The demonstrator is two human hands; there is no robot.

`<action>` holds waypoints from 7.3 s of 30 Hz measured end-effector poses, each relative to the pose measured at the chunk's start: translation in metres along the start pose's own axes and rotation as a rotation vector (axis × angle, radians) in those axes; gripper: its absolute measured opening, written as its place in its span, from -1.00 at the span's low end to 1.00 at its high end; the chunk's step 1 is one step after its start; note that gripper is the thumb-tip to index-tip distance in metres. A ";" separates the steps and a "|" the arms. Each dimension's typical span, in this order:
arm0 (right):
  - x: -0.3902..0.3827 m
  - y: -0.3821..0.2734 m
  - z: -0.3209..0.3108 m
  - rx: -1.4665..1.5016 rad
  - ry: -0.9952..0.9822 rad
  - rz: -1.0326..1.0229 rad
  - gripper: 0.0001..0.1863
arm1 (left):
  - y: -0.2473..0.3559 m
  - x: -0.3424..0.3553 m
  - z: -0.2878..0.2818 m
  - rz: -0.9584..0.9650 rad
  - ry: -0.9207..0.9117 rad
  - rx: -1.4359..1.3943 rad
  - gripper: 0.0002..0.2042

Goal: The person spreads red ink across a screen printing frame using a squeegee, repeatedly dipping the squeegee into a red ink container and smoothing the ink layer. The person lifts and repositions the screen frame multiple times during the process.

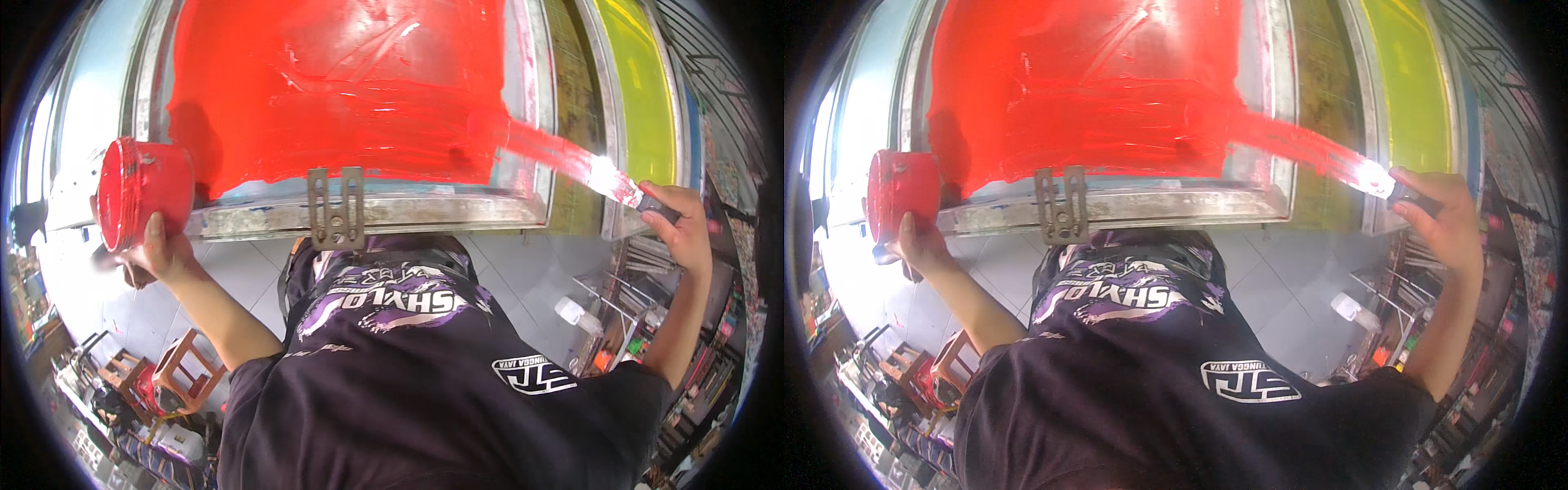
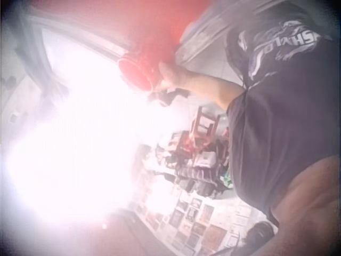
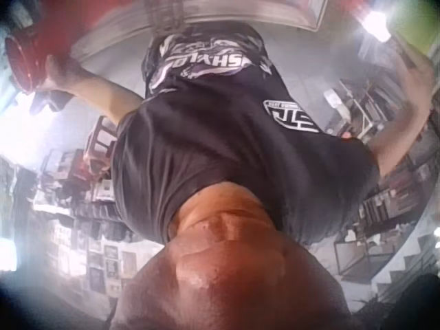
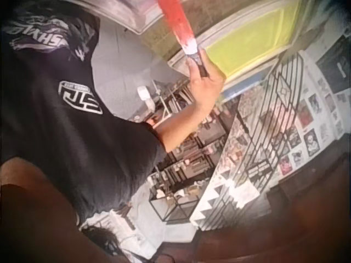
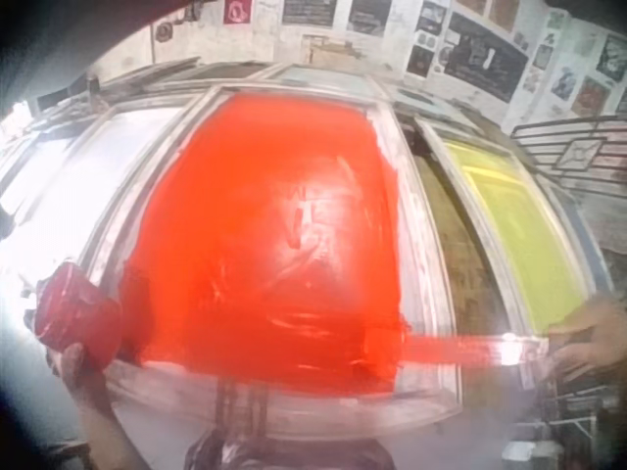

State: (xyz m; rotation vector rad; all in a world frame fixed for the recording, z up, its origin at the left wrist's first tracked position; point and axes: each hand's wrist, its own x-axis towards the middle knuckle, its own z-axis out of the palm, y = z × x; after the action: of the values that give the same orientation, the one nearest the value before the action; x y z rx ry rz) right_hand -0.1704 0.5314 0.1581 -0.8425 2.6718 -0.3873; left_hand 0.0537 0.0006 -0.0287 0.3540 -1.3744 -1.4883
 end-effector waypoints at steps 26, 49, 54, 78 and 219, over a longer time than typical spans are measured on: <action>0.015 -0.003 0.008 0.028 -0.201 -0.109 -0.63 | 0.011 -0.024 0.008 -0.021 0.054 0.097 -0.43; 0.039 -0.040 0.024 0.078 -0.291 -0.050 -0.60 | 0.004 -0.015 -0.004 -0.013 0.014 0.142 -0.09; 0.042 -0.054 0.023 0.062 -0.310 -0.042 -0.60 | 0.002 -0.015 -0.005 -0.029 0.027 0.114 -0.10; 0.038 -0.027 0.014 0.175 -0.279 -0.022 -0.59 | 0.003 -0.014 0.007 0.027 0.000 0.067 -0.35; 0.170 -0.036 0.089 0.618 0.484 0.140 -0.47 | 0.012 0.030 0.060 0.341 0.036 0.542 0.09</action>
State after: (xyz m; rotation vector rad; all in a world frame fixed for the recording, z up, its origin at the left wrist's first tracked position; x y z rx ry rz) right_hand -0.2514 0.3882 0.0527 -0.3994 2.7144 -1.4384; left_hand 0.0005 0.0120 0.0117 0.4530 -1.7028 -0.8145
